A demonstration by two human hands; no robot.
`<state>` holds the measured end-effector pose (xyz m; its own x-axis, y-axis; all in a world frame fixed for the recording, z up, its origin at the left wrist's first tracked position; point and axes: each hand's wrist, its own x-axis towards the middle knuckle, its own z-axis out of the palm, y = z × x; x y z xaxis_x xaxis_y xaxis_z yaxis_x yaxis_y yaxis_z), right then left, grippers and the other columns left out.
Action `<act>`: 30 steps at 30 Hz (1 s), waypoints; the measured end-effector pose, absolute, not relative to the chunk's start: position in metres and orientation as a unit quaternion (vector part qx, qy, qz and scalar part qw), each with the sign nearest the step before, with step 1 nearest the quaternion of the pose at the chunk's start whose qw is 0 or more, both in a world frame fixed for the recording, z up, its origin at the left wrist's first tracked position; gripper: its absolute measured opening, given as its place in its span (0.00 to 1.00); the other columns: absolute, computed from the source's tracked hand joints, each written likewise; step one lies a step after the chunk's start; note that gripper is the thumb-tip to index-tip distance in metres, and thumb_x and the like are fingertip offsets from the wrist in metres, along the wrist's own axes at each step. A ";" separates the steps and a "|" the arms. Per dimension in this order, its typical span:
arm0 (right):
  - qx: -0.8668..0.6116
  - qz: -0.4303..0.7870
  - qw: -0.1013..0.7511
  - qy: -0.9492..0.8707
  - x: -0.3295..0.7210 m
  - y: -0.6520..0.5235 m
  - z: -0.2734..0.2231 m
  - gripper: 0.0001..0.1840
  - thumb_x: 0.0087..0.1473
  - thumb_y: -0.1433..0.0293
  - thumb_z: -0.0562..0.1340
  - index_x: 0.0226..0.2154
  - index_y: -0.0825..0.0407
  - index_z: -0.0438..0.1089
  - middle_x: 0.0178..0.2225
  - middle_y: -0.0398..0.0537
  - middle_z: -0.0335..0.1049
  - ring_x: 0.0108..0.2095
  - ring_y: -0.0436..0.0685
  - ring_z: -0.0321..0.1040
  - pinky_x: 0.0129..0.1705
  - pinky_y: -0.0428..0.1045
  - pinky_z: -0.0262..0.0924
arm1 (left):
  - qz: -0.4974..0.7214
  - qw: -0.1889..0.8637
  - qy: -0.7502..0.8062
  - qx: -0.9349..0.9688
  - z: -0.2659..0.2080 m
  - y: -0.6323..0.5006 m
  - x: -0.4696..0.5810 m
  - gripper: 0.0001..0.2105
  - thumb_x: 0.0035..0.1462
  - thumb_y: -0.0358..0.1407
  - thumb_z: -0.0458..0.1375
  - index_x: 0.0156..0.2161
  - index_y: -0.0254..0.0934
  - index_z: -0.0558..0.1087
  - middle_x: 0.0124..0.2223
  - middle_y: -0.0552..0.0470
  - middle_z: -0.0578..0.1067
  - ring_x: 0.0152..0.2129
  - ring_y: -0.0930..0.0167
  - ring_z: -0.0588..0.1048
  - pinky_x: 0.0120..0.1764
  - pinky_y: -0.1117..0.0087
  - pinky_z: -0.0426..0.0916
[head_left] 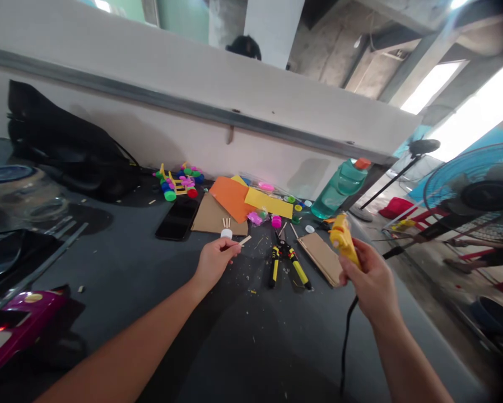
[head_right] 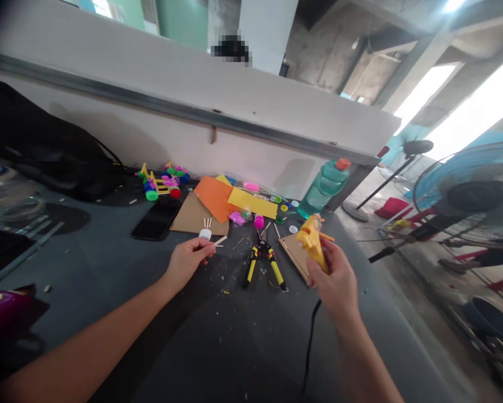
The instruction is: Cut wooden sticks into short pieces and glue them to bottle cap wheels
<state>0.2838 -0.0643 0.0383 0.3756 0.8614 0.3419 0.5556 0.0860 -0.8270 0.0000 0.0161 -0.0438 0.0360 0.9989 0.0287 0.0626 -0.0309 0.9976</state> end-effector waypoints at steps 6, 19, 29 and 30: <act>-0.474 0.451 0.610 -0.447 0.201 -0.048 0.043 0.20 0.41 0.69 0.64 0.40 0.51 0.63 0.27 0.39 0.59 0.17 0.43 0.53 0.14 0.41 0.52 | 0.493 0.502 0.495 0.510 -0.038 0.015 0.000 0.09 0.46 0.39 0.59 0.28 0.33 0.74 0.25 0.52 0.73 0.21 0.75 0.69 0.22 0.76 0.66; -0.516 0.512 0.474 -0.497 0.174 -0.048 -0.029 0.14 0.49 0.60 0.59 0.33 0.54 0.63 0.20 0.38 0.58 0.16 0.46 0.56 0.16 0.43 0.59 | 0.479 0.486 0.519 0.514 -0.041 0.019 -0.001 0.09 0.48 0.39 0.57 0.28 0.34 0.73 0.24 0.52 0.72 0.21 0.74 0.69 0.21 0.76 0.65; -0.603 0.315 0.380 -0.627 0.171 -0.052 -0.025 0.12 0.52 0.62 0.55 0.27 0.53 0.66 0.21 0.44 0.67 0.22 0.52 0.65 0.25 0.45 0.60 | 0.481 0.479 0.518 0.520 -0.044 0.019 -0.001 0.10 0.48 0.40 0.57 0.28 0.33 0.74 0.25 0.51 0.73 0.21 0.73 0.70 0.21 0.75 0.66; -0.601 0.293 0.377 -0.641 0.170 -0.052 -0.023 0.11 0.52 0.63 0.55 0.27 0.53 0.67 0.23 0.45 0.69 0.25 0.53 0.67 0.28 0.45 0.61 | 0.482 0.478 0.517 0.522 -0.043 0.019 -0.001 0.11 0.49 0.40 0.57 0.28 0.33 0.74 0.25 0.51 0.73 0.21 0.73 0.70 0.22 0.75 0.66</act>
